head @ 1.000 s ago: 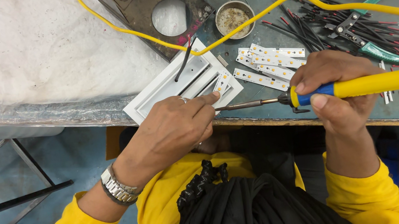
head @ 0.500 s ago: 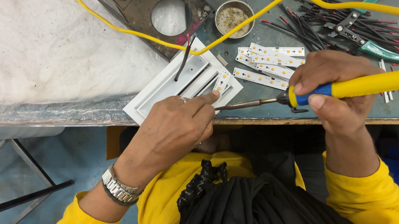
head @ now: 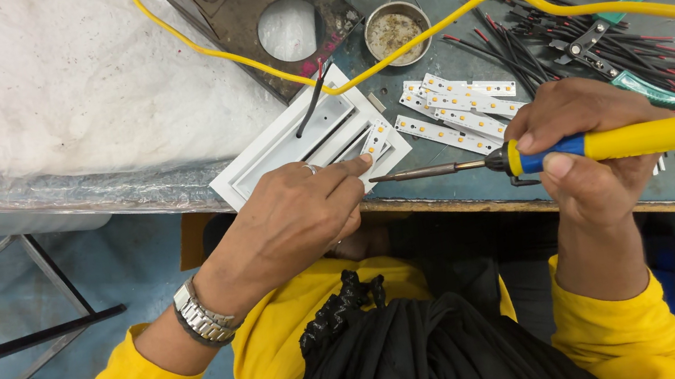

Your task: The person uses pliers to trim the ends of several LED strips, then places them into a white fixture. They use a soldering iron to attach wires to the LED strips and secure them in the fixture. The person repeats this process for multiple LED strips.

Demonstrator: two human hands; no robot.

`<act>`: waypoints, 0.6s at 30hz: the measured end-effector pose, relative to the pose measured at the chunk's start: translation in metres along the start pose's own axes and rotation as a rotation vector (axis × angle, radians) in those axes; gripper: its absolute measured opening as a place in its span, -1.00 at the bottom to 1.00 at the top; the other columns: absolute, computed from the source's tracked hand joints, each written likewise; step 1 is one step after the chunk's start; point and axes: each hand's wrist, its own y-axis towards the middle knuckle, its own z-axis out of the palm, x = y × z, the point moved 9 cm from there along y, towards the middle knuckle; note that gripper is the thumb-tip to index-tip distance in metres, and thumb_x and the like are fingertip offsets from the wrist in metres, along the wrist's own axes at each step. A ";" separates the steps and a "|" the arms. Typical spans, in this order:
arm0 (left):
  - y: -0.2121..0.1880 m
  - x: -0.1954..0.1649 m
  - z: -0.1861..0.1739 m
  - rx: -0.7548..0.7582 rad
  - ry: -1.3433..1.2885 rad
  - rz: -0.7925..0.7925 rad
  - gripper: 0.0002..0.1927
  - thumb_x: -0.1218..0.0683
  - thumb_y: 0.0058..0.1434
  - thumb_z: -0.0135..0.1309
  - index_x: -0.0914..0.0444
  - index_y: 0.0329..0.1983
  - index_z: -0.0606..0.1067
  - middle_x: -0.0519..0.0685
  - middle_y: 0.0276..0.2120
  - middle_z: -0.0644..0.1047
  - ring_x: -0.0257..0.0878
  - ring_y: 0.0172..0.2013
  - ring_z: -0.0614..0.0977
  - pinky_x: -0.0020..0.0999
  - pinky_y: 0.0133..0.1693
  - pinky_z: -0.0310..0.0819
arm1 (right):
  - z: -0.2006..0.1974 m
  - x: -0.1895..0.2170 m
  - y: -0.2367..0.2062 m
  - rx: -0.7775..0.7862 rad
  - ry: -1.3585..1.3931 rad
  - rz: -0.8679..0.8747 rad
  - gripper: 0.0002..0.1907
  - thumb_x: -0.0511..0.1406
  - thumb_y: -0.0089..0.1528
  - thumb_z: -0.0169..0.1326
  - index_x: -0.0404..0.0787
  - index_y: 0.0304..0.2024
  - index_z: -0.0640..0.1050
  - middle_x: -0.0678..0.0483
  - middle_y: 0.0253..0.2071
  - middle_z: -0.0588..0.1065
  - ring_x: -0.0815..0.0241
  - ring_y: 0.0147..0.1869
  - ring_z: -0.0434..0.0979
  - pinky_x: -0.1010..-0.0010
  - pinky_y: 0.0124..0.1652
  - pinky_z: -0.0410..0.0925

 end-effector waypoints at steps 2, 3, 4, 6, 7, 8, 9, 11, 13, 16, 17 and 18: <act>0.000 0.001 0.001 0.011 0.001 -0.008 -0.86 0.15 0.14 0.14 0.31 -0.40 0.44 0.07 0.01 0.62 -0.11 -0.47 0.61 -0.21 -0.38 0.51 | 0.003 0.002 0.000 0.020 -0.021 -0.016 -0.72 -0.24 0.13 0.18 -0.37 -0.31 0.55 -0.04 -0.48 0.47 0.18 -0.45 0.42 0.38 -0.30 0.46; 0.000 0.001 0.001 0.007 -0.001 -0.007 -0.86 0.15 0.14 0.14 0.31 -0.40 0.44 0.07 0.01 0.62 -0.11 -0.46 0.61 -0.21 -0.37 0.51 | 0.004 0.002 0.000 0.028 -0.028 -0.027 -0.72 -0.23 0.14 0.18 -0.37 -0.31 0.55 -0.04 -0.47 0.47 0.17 -0.44 0.43 0.38 -0.29 0.46; 0.000 0.001 0.001 0.004 -0.002 -0.005 -0.86 0.15 0.14 0.14 0.31 -0.40 0.43 0.07 0.01 0.62 -0.11 -0.46 0.61 -0.21 -0.37 0.51 | 0.006 0.002 0.000 0.039 -0.029 -0.030 -0.72 -0.23 0.16 0.18 -0.38 -0.30 0.55 -0.04 -0.46 0.48 0.18 -0.44 0.44 0.39 -0.29 0.47; 0.000 0.001 0.001 -0.001 -0.005 -0.003 -0.86 0.15 0.15 0.14 0.31 -0.40 0.43 0.07 0.01 0.62 -0.11 -0.45 0.62 -0.21 -0.37 0.51 | 0.010 0.001 0.000 0.064 -0.024 -0.028 -0.71 -0.23 0.19 0.20 -0.40 -0.30 0.56 -0.04 -0.45 0.48 0.19 -0.43 0.46 0.42 -0.31 0.48; -0.001 0.001 0.001 -0.001 -0.006 -0.003 -0.86 0.15 0.15 0.14 0.31 -0.40 0.43 0.07 0.01 0.62 -0.11 -0.45 0.62 -0.21 -0.37 0.51 | 0.011 0.000 0.000 0.075 -0.020 -0.023 -0.71 -0.24 0.20 0.20 -0.40 -0.30 0.56 -0.04 -0.44 0.49 0.19 -0.43 0.47 0.43 -0.31 0.48; -0.001 0.001 0.001 -0.002 -0.007 -0.003 -0.86 0.15 0.15 0.14 0.31 -0.39 0.43 0.07 0.01 0.62 -0.11 -0.44 0.62 -0.21 -0.37 0.51 | 0.012 -0.001 -0.001 0.086 -0.017 -0.017 -0.71 -0.24 0.22 0.21 -0.41 -0.30 0.56 -0.04 -0.43 0.49 0.20 -0.43 0.47 0.44 -0.31 0.48; -0.001 0.001 0.001 -0.006 -0.009 -0.001 -0.86 0.15 0.15 0.13 0.31 -0.39 0.43 0.07 0.01 0.62 -0.11 -0.44 0.62 -0.21 -0.36 0.52 | 0.012 -0.002 -0.001 0.094 -0.014 -0.011 -0.71 -0.24 0.23 0.21 -0.41 -0.29 0.56 -0.04 -0.43 0.49 0.21 -0.42 0.48 0.45 -0.31 0.48; 0.000 0.000 0.001 -0.015 -0.011 0.003 -0.86 0.15 0.15 0.13 0.31 -0.38 0.44 0.07 0.01 0.62 -0.11 -0.42 0.63 -0.21 -0.36 0.52 | 0.012 -0.004 -0.001 0.104 -0.012 -0.004 -0.71 -0.23 0.24 0.22 -0.40 -0.28 0.57 -0.03 -0.42 0.50 0.20 -0.41 0.49 0.47 -0.30 0.47; 0.000 0.000 0.002 -0.008 -0.007 0.000 -0.86 0.15 0.15 0.14 0.31 -0.38 0.44 0.07 0.01 0.62 -0.11 -0.43 0.63 -0.21 -0.36 0.52 | 0.012 -0.005 -0.002 0.108 -0.011 0.000 -0.71 -0.23 0.24 0.22 -0.40 -0.28 0.57 -0.04 -0.41 0.50 0.20 -0.40 0.50 0.48 -0.30 0.46; 0.000 0.000 0.001 -0.010 -0.010 0.002 -0.86 0.15 0.15 0.13 0.32 -0.38 0.44 0.07 0.01 0.62 -0.11 -0.42 0.63 -0.21 -0.36 0.52 | 0.012 -0.006 -0.002 0.112 -0.012 0.006 -0.72 -0.24 0.23 0.22 -0.40 -0.28 0.57 -0.04 -0.41 0.51 0.19 -0.40 0.51 0.49 -0.30 0.46; 0.000 0.000 0.001 -0.012 -0.012 0.004 -0.86 0.15 0.15 0.13 0.32 -0.38 0.44 0.08 0.01 0.62 -0.11 -0.42 0.63 -0.21 -0.36 0.52 | 0.012 -0.006 -0.002 0.114 -0.014 0.005 -0.72 -0.24 0.23 0.22 -0.40 -0.28 0.57 -0.04 -0.41 0.51 0.20 -0.40 0.51 0.49 -0.30 0.46; 0.000 0.000 0.001 -0.011 -0.016 0.003 -0.86 0.15 0.16 0.13 0.32 -0.38 0.44 0.08 0.01 0.62 -0.10 -0.41 0.64 -0.21 -0.36 0.52 | 0.013 -0.005 -0.002 0.118 -0.018 -0.001 -0.72 -0.24 0.23 0.21 -0.40 -0.28 0.57 -0.04 -0.41 0.51 0.19 -0.40 0.51 0.49 -0.30 0.46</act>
